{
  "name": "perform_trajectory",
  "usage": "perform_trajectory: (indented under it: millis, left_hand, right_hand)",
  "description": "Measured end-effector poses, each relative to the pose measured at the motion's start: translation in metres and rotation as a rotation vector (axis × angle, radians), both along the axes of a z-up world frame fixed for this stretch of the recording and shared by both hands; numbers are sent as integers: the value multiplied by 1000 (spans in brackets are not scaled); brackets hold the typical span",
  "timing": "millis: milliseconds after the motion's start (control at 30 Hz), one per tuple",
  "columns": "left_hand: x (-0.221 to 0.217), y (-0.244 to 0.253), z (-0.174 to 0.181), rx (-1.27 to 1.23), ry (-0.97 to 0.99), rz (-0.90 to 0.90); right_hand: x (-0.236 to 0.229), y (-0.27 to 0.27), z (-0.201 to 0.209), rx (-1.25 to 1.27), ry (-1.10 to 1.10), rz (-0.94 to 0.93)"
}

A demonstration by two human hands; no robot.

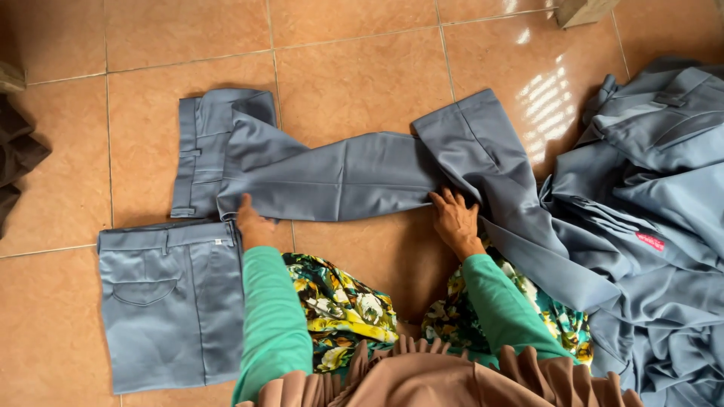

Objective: Folding multiple pairs of grey trousers into neat rectangles on the floor.

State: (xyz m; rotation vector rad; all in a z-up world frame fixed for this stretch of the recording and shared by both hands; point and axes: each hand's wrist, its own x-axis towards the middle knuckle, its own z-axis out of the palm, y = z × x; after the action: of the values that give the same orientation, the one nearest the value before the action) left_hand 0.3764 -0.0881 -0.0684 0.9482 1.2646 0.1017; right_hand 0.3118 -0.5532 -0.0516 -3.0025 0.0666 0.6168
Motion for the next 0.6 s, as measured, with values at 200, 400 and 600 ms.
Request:
perform_trajectory:
  millis: [200,400,600]
  left_hand:
    - [1,-59,-36,-100,85,-11]
    - [-9,-94,-41,-112,52,29]
    - [-21,-134,-65,-124,51,-45]
  right_hand:
    - [8,-80,-8,106,-87,-67]
    - [45,-184,-28,440,-414,-805]
    - [54,-202,-99,308,-488,-744]
